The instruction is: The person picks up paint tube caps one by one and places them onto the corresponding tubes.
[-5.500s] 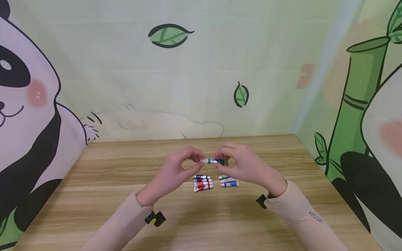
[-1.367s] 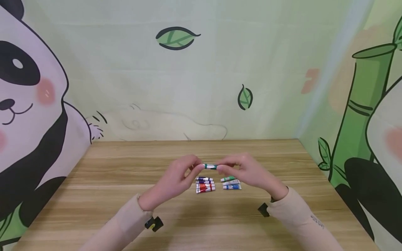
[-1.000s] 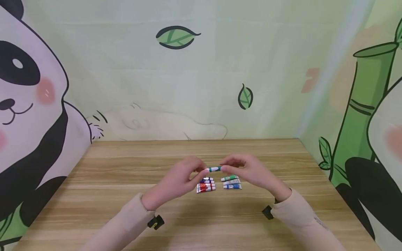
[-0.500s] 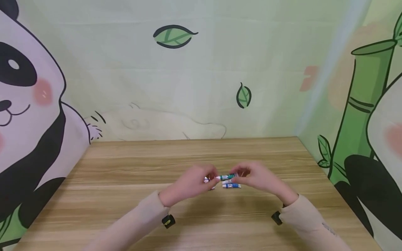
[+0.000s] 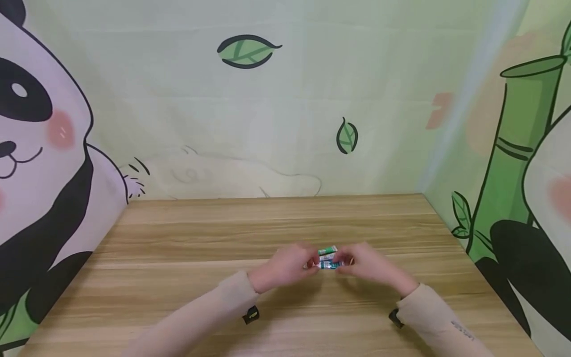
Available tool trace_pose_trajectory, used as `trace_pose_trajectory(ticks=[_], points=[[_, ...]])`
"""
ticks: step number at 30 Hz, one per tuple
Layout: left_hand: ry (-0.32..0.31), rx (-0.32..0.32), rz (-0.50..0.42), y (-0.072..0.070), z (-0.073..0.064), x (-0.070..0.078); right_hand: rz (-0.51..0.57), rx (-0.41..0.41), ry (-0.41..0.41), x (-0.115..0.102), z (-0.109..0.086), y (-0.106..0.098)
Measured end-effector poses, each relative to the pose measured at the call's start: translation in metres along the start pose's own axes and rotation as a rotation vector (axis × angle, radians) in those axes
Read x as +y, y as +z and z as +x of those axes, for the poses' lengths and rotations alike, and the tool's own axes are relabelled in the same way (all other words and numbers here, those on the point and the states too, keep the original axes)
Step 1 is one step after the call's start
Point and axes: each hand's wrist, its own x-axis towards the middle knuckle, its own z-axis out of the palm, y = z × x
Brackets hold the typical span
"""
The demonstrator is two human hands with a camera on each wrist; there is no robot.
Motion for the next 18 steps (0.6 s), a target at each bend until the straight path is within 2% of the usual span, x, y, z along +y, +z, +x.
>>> trace_pose_trajectory(ticks=[5,18], points=[[0.051,-0.020,0.103,0.008,0.000,0.001,-0.029,-0.022,-0.019,0.007,0.001,0.009],[0.001,-0.105,0.088,0.017,0.009,-0.004,-0.160,-0.035,-0.075,0.010,0.005,0.016]])
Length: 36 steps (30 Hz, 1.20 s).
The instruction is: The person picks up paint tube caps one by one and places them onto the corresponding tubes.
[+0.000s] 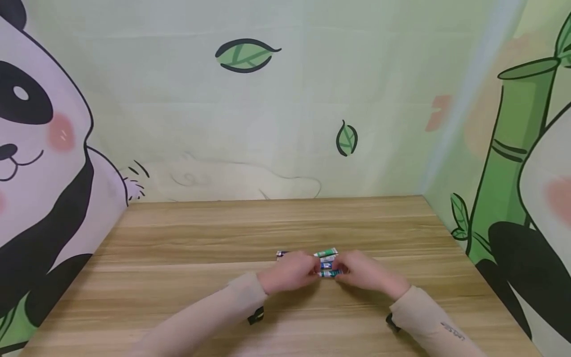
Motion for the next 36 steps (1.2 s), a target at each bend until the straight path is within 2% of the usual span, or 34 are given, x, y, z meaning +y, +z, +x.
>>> trace_pose_trajectory(ticks=[10,18,26,31,34,36], points=[[-0.037,-0.052,-0.021,0.004,0.004,-0.001,-0.046,-0.018,0.018,0.002,0.002,0.004],[-0.055,-0.050,-0.028,0.005,0.008,-0.001,-0.061,-0.018,0.034,0.003,0.003,0.005],[-0.073,-0.043,-0.074,-0.003,0.008,-0.004,-0.034,-0.006,0.036,0.008,0.002,0.001],[-0.088,-0.037,-0.149,-0.022,-0.001,-0.012,0.018,0.035,0.043,0.005,-0.001,-0.018],[-0.093,-0.027,-0.200,-0.046,-0.007,-0.018,-0.013,0.083,0.046,-0.005,-0.001,-0.044],[-0.086,0.011,-0.205,-0.064,-0.011,-0.025,-0.034,0.130,0.050,-0.014,0.000,-0.065]])
